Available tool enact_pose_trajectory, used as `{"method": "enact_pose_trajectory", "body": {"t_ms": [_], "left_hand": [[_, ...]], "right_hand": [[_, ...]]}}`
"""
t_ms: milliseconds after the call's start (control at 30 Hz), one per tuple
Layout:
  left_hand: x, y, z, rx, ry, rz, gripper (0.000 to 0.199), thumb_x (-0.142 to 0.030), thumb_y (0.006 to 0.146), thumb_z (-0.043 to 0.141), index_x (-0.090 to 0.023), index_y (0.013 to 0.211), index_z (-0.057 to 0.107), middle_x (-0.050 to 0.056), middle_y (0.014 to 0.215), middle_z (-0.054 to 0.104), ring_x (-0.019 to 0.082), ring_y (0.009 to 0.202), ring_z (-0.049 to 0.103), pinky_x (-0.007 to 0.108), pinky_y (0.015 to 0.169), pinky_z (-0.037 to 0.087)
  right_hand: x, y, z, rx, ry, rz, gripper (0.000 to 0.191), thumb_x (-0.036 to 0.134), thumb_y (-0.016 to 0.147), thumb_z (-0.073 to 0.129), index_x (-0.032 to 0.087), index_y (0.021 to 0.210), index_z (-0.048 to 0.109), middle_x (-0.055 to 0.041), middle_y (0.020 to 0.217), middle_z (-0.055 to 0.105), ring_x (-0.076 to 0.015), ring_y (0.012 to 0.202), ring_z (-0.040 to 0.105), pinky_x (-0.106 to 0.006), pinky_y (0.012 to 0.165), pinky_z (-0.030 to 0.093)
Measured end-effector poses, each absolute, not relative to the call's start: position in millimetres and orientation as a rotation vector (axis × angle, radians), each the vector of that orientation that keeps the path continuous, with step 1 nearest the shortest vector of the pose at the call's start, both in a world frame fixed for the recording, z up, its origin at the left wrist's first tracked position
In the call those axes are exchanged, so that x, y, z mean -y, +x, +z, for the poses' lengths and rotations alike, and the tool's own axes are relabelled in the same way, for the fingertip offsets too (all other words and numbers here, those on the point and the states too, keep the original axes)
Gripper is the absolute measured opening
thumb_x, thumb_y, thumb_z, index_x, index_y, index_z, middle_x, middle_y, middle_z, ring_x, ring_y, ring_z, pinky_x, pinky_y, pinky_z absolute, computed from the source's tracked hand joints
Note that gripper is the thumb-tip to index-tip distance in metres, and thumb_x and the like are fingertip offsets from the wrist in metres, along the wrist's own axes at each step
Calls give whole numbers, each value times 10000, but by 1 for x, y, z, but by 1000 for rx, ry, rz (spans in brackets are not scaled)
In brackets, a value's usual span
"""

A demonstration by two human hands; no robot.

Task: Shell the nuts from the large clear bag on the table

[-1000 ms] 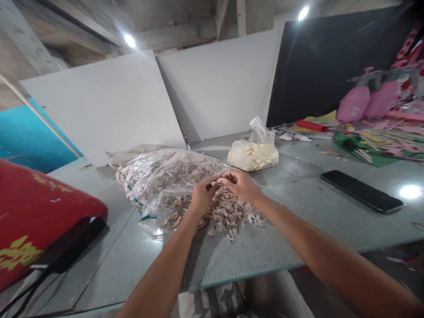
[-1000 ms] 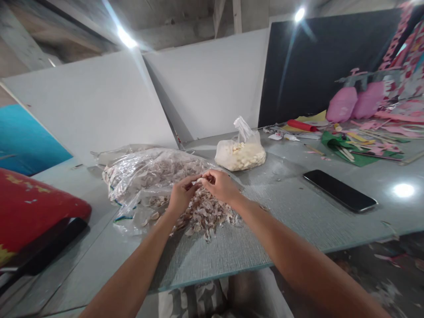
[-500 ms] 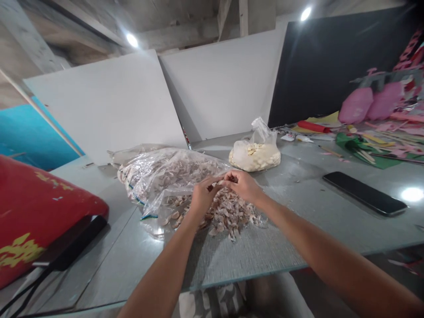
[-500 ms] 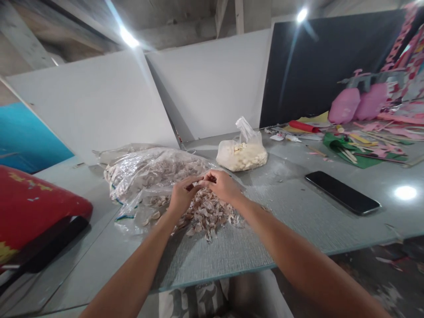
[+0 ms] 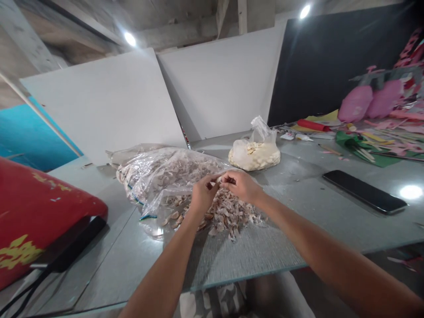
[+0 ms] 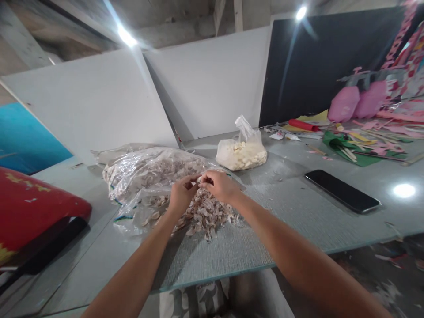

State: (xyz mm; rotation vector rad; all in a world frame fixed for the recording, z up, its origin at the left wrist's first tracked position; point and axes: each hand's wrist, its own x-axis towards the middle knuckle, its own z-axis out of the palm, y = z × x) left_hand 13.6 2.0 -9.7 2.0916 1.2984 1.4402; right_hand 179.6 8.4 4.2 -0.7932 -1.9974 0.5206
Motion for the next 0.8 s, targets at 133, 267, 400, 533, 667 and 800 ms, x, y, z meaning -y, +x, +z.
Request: {"method": "enact_pose_trajectory", "body": {"t_ms": [133, 267, 400, 533, 667, 800], "left_hand": [[-4, 17, -11, -1203, 1783, 1469, 252, -237, 694, 634, -154, 930, 664, -6, 656, 598, 82, 516, 468, 196, 496, 386], [-1, 21, -8, -971, 1512, 1378, 350, -316, 643, 701, -135, 933, 630, -8, 698, 587, 73, 514, 493, 205, 492, 440], [3, 22, -4, -875, 1480, 1287, 500, -338, 647, 705, -156, 1096, 583, -13, 736, 586, 79, 560, 523, 226, 519, 490], [4, 21, -2, -901, 1506, 1300, 434, -306, 593, 741, -126, 956, 588, -36, 649, 563, 70, 484, 512, 218, 467, 488], [2, 21, -2, -888, 1386, 1455, 411, -306, 575, 745, -160, 870, 498, -75, 612, 534, 56, 433, 496, 227, 468, 502], [1, 20, -2, -842, 1345, 1496, 408, -298, 581, 735, -177, 860, 465, -73, 654, 546, 46, 454, 499, 230, 511, 517]], "right_hand": [[-4, 178, 7, 1971, -760, 458, 112, 254, 763, 568, 173, 692, 538, 4, 694, 550, -112, 648, 470, -225, 622, 348], [1, 178, 9, 1838, -755, 610, 190, 351, 790, 537, 175, 721, 519, 13, 667, 529, -99, 593, 463, -212, 570, 362], [1, 178, 9, 1780, -718, 797, 219, 387, 784, 536, 179, 727, 499, 23, 649, 526, -90, 549, 480, -207, 537, 383], [1, 179, 9, 1767, -759, 719, 226, 392, 780, 543, 179, 719, 501, 19, 650, 514, -92, 563, 484, -204, 538, 387], [1, 179, 9, 1750, -751, 668, 224, 398, 783, 541, 181, 740, 507, 5, 680, 518, -105, 589, 505, -210, 540, 406], [-3, 182, 8, 1620, -765, 705, 237, 420, 782, 538, 191, 769, 479, 5, 678, 518, -96, 504, 493, -216, 475, 402]]}}
